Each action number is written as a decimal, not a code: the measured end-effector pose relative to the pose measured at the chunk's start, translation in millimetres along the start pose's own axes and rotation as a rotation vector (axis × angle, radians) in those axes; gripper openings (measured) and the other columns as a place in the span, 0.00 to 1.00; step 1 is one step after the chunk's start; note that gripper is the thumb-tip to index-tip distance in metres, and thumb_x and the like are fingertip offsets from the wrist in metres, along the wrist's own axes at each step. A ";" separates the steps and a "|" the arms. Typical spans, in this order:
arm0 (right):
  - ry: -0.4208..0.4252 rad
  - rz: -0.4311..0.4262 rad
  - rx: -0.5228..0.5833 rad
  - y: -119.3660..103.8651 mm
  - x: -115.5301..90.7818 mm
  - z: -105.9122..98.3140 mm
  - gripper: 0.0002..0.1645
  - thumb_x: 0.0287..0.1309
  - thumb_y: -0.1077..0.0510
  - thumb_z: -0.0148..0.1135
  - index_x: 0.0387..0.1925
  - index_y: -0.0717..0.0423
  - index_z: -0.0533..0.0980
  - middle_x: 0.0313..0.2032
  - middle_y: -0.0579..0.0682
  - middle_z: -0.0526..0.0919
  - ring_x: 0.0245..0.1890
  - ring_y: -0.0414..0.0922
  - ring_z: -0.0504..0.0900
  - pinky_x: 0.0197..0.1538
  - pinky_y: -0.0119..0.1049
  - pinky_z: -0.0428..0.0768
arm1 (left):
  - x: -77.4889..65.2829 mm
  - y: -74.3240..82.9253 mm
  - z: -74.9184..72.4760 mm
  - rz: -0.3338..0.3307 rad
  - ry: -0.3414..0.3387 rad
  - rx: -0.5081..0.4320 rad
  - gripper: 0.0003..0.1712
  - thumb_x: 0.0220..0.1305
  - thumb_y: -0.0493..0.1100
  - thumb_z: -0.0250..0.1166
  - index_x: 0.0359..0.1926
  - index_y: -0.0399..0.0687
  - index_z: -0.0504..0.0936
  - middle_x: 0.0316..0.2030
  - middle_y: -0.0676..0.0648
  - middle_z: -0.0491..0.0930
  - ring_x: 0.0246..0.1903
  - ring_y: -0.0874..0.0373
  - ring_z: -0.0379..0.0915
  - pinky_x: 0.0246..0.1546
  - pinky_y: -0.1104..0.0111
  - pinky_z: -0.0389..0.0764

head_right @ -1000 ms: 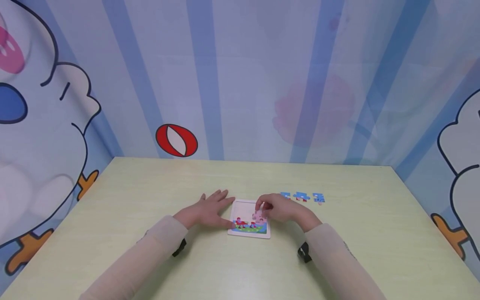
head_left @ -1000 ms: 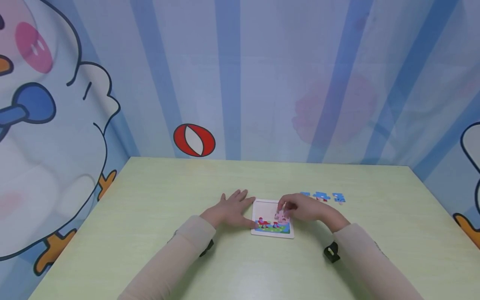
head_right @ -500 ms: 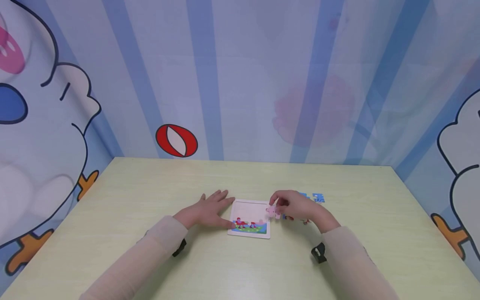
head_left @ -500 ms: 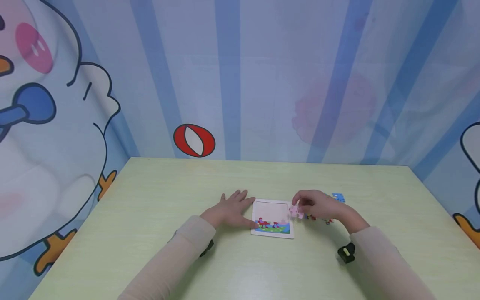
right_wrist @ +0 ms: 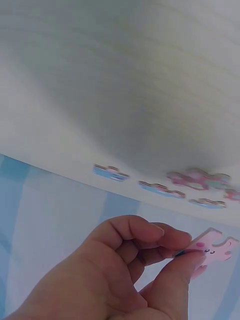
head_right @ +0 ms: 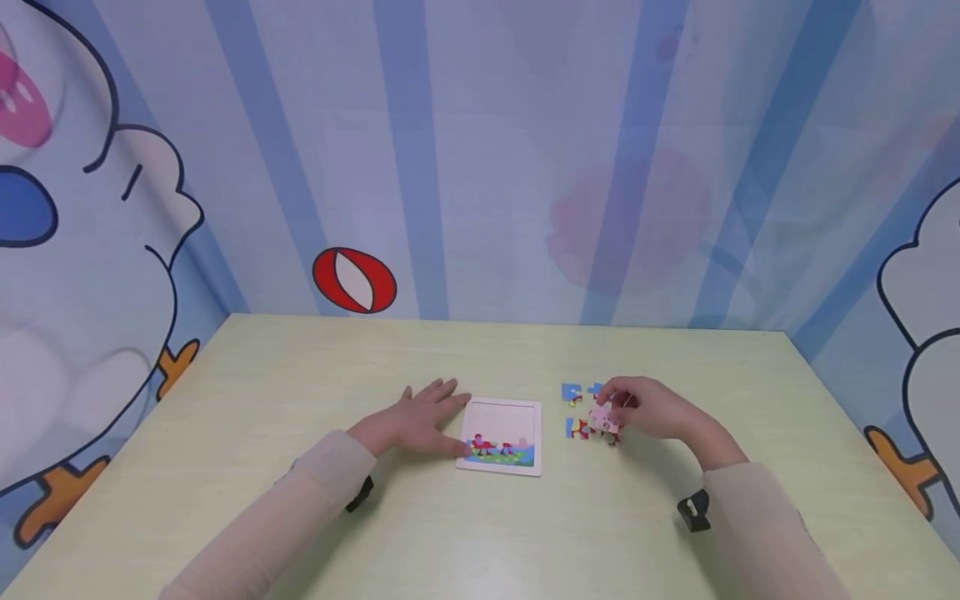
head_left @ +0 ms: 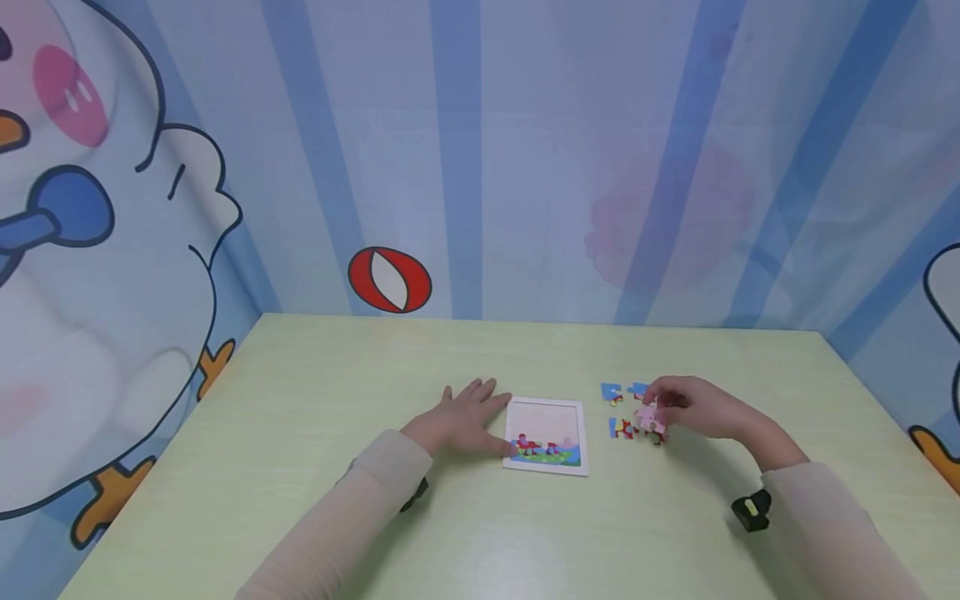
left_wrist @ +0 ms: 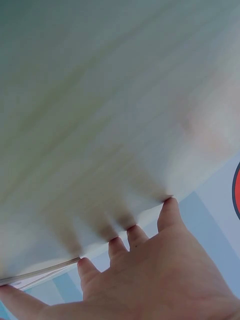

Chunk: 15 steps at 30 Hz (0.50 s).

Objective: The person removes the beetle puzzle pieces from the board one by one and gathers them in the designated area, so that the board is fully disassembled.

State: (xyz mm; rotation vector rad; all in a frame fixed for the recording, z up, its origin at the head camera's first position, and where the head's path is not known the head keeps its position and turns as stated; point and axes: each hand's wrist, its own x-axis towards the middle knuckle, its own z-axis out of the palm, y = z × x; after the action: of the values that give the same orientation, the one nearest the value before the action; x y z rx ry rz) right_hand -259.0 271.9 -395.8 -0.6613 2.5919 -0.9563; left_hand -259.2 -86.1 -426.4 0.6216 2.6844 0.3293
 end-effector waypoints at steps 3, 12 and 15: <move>0.008 0.018 -0.032 7.3 -4.8 -4.4 0.11 0.64 0.66 0.56 0.47 0.61 0.75 0.34 0.49 0.76 0.34 0.45 0.74 0.35 0.35 0.75 | 0.8 -0.3 0.4 -0.001 0.002 0.000 0.51 0.57 0.69 0.61 0.75 0.56 0.54 0.76 0.46 0.44 0.75 0.47 0.34 0.69 0.39 0.39; -0.008 0.053 -0.032 24.2 -15.7 -14.2 0.10 0.64 0.68 0.54 0.46 0.62 0.76 0.32 0.49 0.75 0.32 0.45 0.74 0.34 0.37 0.75 | 2.9 -1.6 1.7 -0.006 0.007 0.006 0.51 0.57 0.70 0.60 0.75 0.57 0.54 0.76 0.46 0.43 0.75 0.48 0.33 0.69 0.40 0.39; -0.018 0.080 -0.017 29.7 -18.2 -15.2 0.10 0.63 0.69 0.53 0.45 0.62 0.76 0.31 0.50 0.75 0.31 0.44 0.73 0.33 0.37 0.74 | 3.4 -2.0 1.8 -0.006 0.005 0.005 0.51 0.57 0.70 0.60 0.75 0.57 0.54 0.76 0.47 0.43 0.75 0.48 0.33 0.69 0.40 0.39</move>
State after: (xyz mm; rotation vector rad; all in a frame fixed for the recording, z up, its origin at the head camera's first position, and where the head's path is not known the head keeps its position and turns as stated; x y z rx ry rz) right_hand -259.3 309.3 -402.5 -0.5629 2.5927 -0.9000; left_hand -262.1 -86.0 -429.7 0.6150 2.6925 0.3230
